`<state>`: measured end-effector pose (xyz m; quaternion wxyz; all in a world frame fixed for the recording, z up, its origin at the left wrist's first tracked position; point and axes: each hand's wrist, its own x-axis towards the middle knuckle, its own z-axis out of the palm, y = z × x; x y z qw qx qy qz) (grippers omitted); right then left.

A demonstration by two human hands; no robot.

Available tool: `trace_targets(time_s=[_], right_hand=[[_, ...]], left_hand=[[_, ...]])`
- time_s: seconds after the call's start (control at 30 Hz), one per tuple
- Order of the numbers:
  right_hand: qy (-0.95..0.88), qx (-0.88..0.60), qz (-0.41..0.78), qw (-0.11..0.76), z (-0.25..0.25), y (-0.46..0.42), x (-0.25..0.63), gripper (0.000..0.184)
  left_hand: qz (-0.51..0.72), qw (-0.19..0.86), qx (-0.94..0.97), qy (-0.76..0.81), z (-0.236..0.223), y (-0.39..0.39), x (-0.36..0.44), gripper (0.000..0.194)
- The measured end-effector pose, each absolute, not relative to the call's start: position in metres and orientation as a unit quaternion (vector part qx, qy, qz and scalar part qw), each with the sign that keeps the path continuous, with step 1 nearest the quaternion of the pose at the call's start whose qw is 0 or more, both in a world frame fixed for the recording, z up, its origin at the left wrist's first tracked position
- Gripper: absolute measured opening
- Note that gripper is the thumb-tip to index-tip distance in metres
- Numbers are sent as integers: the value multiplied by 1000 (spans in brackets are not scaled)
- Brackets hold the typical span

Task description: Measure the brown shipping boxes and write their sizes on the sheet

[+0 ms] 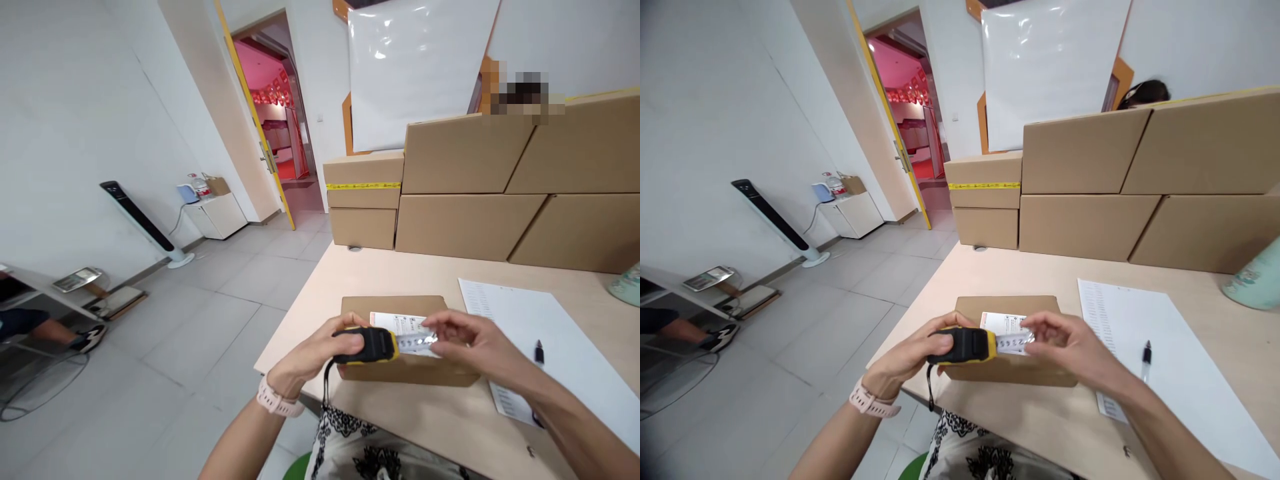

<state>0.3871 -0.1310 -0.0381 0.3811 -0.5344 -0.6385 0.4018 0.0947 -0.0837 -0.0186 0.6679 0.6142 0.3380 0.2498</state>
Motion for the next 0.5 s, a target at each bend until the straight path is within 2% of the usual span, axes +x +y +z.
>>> trace_targets(time_s=[0.17,0.33,0.5], right_hand=[[-539,-586,386,466,-60,-111,449,37],[-526,-597,399,456,-92,-109,460,40],[-552,-584,369,467,-102,-112,451,39]], left_hand=[[280,617,617,401,-22,-60,58,46],[278,595,605,450,-38,-38,29,44],[252,593,608,464,-41,-26,22,47]])
